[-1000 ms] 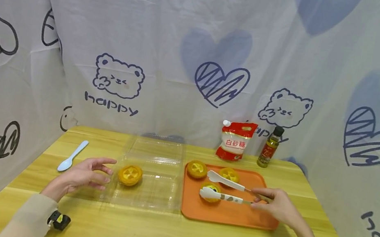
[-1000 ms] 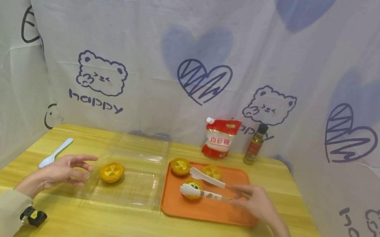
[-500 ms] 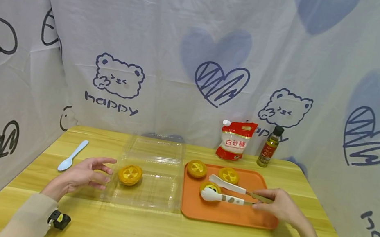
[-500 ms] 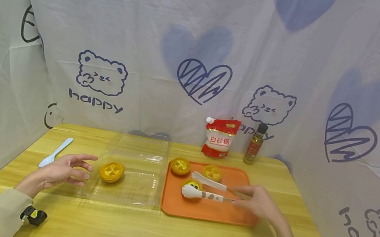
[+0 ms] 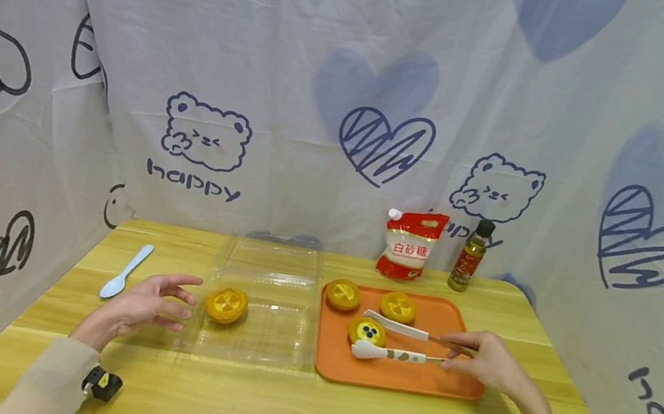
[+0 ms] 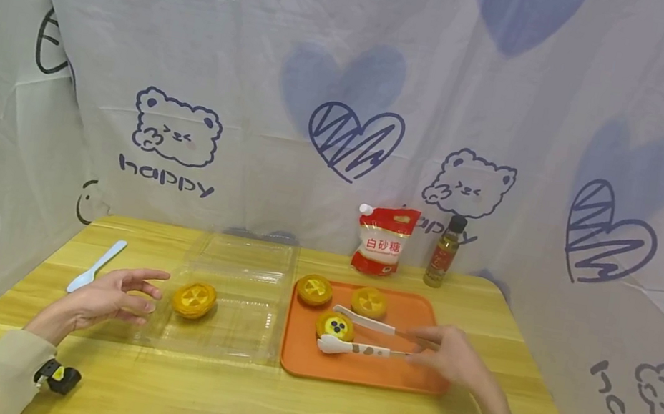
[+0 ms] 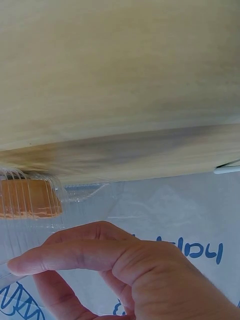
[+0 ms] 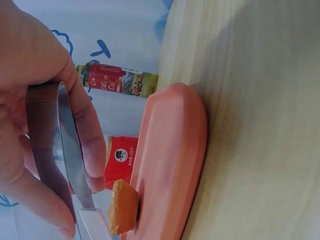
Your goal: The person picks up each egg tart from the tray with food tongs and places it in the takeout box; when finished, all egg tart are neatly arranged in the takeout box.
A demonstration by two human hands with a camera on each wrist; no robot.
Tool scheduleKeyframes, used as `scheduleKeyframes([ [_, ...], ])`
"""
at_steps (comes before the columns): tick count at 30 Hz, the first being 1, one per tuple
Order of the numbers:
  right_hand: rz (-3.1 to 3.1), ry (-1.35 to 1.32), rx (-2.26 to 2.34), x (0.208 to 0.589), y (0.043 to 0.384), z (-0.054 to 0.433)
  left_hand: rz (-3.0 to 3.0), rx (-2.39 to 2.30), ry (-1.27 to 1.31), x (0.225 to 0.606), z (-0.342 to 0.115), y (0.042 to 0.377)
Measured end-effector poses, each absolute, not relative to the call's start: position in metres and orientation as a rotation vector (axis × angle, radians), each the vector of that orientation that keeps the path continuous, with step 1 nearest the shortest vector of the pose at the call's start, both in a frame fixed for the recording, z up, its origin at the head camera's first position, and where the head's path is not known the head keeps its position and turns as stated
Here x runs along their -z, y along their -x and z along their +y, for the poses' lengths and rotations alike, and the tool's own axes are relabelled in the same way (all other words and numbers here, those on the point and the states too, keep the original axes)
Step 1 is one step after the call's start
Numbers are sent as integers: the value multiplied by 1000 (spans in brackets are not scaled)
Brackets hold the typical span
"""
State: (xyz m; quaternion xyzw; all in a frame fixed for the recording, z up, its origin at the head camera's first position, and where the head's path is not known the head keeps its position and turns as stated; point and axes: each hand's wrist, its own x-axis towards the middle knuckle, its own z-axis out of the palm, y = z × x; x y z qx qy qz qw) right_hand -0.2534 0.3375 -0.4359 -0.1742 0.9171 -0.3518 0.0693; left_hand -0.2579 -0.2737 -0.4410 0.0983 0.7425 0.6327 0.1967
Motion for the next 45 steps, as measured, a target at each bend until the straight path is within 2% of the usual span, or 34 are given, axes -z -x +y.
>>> scheduleKeyframes([
  [22, 2843, 503, 1165, 440, 250, 326, 2100, -1762, -271, 439, -275, 257],
  [35, 2919, 455, 1167, 429, 249, 311, 2108, -1755, -265, 440, -278, 258],
  [45, 2910, 523, 1246, 427, 246, 296, 2090, -1765, -264, 441, -275, 259],
])
